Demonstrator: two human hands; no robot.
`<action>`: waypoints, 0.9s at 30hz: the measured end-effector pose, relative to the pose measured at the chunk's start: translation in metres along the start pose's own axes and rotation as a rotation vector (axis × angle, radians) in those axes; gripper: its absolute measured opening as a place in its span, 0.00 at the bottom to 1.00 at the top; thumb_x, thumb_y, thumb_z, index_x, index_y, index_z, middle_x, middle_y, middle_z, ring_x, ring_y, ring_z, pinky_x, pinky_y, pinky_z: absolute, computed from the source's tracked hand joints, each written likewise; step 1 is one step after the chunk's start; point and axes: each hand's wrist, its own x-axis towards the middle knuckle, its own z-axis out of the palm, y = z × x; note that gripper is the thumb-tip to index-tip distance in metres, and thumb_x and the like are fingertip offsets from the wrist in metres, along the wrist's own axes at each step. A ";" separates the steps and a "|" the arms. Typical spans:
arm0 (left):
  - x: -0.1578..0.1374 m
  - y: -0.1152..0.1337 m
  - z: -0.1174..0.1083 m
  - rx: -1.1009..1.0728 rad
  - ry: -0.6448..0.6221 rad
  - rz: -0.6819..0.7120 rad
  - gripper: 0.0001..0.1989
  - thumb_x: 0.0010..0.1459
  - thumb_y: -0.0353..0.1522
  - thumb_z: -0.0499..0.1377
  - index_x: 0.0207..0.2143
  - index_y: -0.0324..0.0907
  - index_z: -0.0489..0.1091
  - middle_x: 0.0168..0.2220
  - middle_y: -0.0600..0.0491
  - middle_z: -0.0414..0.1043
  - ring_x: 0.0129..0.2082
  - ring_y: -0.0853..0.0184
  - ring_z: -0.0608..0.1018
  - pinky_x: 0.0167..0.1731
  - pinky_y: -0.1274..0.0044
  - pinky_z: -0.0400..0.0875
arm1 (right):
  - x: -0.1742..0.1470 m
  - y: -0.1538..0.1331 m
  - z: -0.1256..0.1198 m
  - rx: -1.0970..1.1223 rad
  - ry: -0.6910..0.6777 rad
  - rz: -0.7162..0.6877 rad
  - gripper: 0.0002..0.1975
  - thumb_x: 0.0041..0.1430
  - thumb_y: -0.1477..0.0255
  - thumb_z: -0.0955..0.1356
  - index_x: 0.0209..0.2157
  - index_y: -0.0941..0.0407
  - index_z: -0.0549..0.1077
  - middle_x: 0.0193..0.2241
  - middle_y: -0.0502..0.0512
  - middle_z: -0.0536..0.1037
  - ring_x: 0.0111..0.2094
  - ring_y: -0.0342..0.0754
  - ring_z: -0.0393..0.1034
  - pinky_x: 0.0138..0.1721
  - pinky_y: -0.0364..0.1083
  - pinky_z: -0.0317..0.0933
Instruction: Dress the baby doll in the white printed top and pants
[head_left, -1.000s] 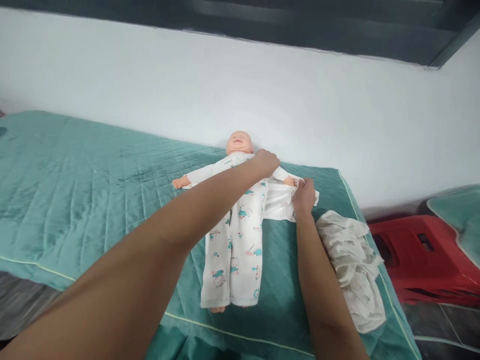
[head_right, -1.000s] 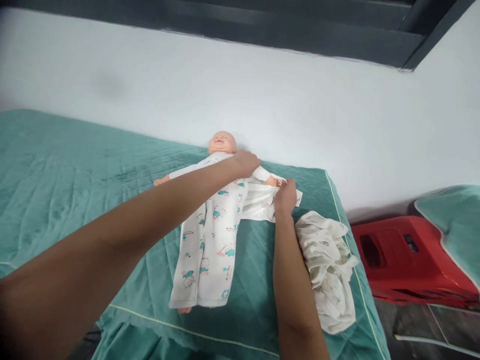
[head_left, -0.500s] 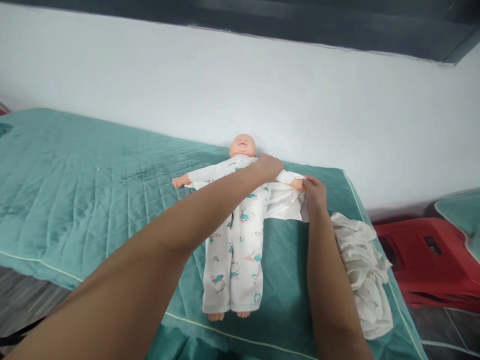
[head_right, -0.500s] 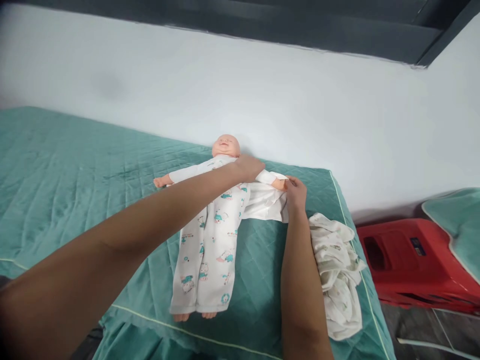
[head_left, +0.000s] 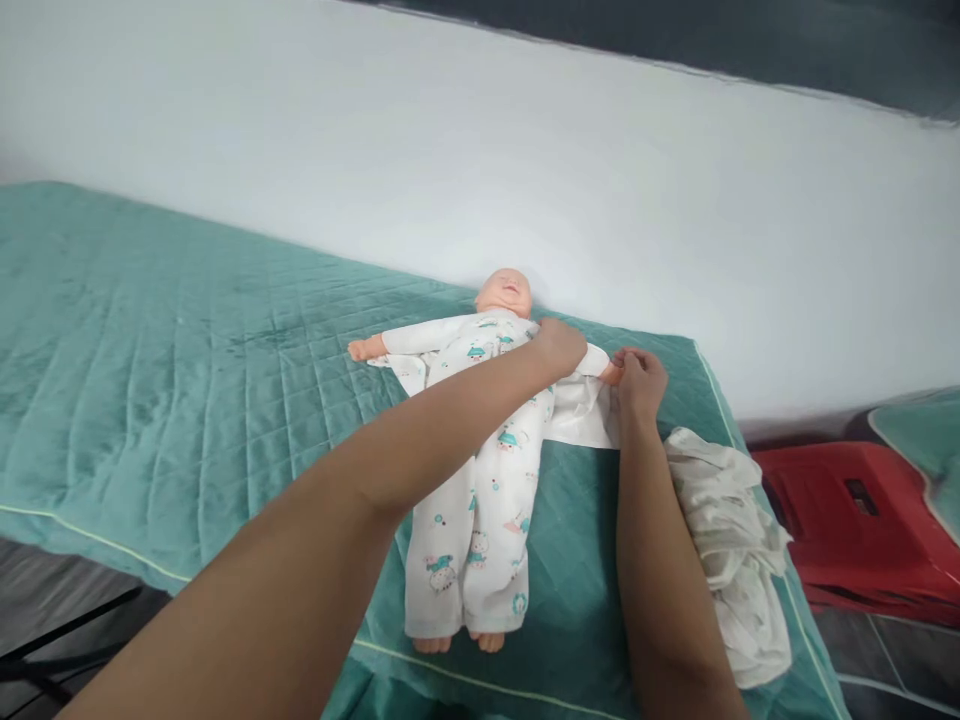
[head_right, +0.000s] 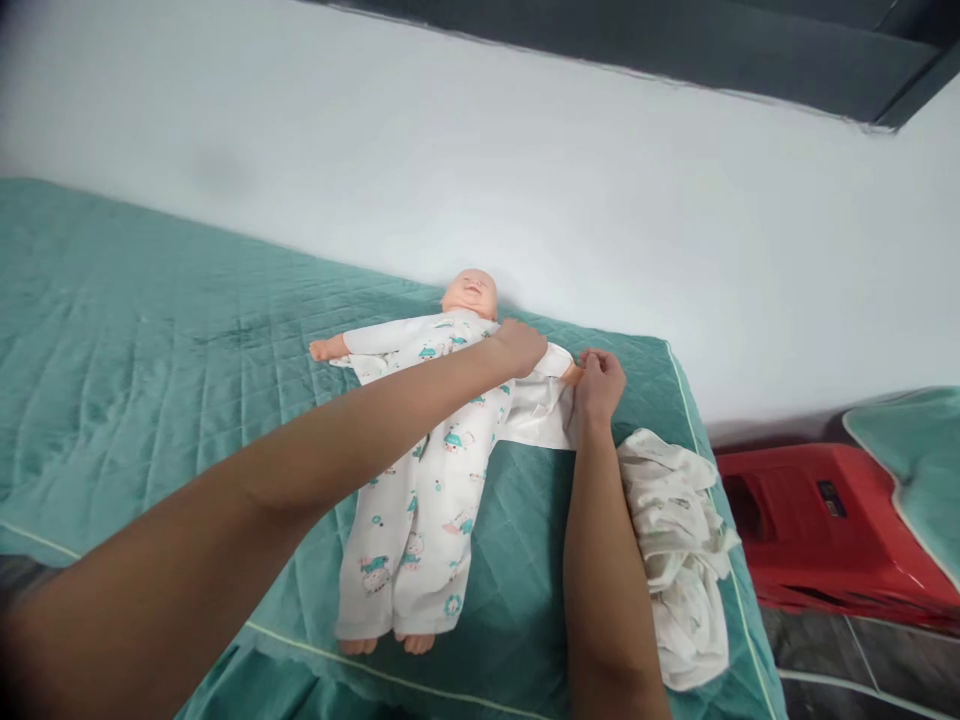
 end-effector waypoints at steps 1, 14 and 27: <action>-0.006 -0.001 -0.002 -0.008 0.017 0.007 0.21 0.56 0.26 0.60 0.53 0.37 0.73 0.54 0.38 0.73 0.56 0.49 0.73 0.53 0.60 0.66 | -0.002 -0.001 -0.001 -0.077 -0.014 -0.050 0.09 0.51 0.70 0.63 0.32 0.57 0.73 0.33 0.56 0.79 0.37 0.50 0.73 0.48 0.52 0.66; -0.129 -0.120 0.079 -1.001 0.708 -0.139 0.22 0.66 0.43 0.52 0.56 0.43 0.69 0.60 0.48 0.68 0.61 0.61 0.69 0.63 0.67 0.62 | -0.091 -0.047 0.043 -0.111 -0.544 -0.344 0.23 0.64 0.57 0.65 0.56 0.51 0.70 0.61 0.56 0.70 0.63 0.52 0.61 0.66 0.56 0.52; -0.128 -0.109 0.094 -1.105 0.798 0.012 0.15 0.58 0.39 0.64 0.46 0.44 0.72 0.64 0.46 0.64 0.65 0.58 0.65 0.65 0.63 0.58 | -0.098 -0.062 0.053 -0.100 -0.768 -0.334 0.33 0.50 0.58 0.75 0.57 0.49 0.66 0.66 0.57 0.61 0.68 0.57 0.52 0.69 0.61 0.46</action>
